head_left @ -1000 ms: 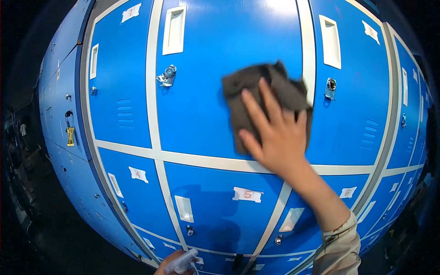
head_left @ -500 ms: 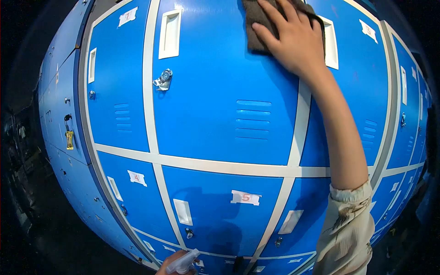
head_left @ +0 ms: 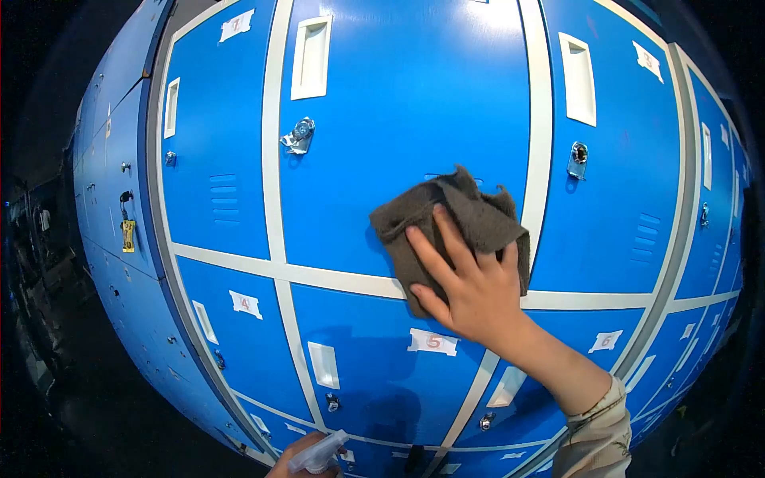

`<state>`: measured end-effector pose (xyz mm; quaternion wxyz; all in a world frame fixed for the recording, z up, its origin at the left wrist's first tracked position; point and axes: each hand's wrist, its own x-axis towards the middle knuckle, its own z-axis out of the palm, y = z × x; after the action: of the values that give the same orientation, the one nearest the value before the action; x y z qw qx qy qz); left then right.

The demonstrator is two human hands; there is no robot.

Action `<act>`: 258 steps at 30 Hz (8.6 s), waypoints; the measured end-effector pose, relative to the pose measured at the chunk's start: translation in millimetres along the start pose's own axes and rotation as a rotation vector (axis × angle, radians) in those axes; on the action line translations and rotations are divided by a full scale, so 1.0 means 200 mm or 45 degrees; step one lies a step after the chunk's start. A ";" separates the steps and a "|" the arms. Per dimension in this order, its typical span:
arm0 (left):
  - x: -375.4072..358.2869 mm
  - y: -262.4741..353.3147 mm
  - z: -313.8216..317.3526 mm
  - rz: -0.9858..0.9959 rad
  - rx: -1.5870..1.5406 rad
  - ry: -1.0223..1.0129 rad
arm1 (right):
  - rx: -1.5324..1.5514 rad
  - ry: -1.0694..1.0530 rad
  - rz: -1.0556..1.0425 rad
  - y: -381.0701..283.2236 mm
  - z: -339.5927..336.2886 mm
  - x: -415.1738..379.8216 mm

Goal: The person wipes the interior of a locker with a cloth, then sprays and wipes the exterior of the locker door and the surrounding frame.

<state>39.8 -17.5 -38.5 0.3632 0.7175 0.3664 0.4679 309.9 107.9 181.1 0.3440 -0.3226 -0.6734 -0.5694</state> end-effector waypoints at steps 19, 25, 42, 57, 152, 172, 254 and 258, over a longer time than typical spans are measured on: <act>-0.06 0.01 0.01 0.028 0.002 0.039 | 0.004 0.162 -0.007 0.26 0.05 0.63; -0.11 0.03 -0.04 -0.041 -0.071 0.046 | 0.245 -0.236 -0.507 -0.16 0.09 0.21; -0.21 0.02 -0.13 -0.155 0.009 0.234 | -0.164 0.383 0.042 0.25 0.17 1.42; -0.32 -0.03 -0.17 -0.045 0.242 0.345 | -0.208 0.329 -0.105 0.12 0.28 1.56; -0.27 0.00 -0.01 -0.207 -0.294 0.778 | 2.155 -0.777 0.792 -0.99 0.04 -0.70; -0.51 -0.02 -0.25 -0.008 -0.116 0.758 | 3.899 -1.688 2.276 -1.94 -0.10 -0.83; -1.00 -0.52 -1.38 -0.277 -0.238 0.971 | 0.293 0.102 0.285 -1.53 0.38 0.51; -0.98 -0.54 -1.38 -0.311 -0.225 0.946 | 0.081 -0.072 0.426 -1.57 0.50 0.50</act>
<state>-296.5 -87.6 -128.4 0.3192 0.4165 0.5138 0.6787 -14.7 166.5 82.7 0.4250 -0.4350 -0.6374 -0.4732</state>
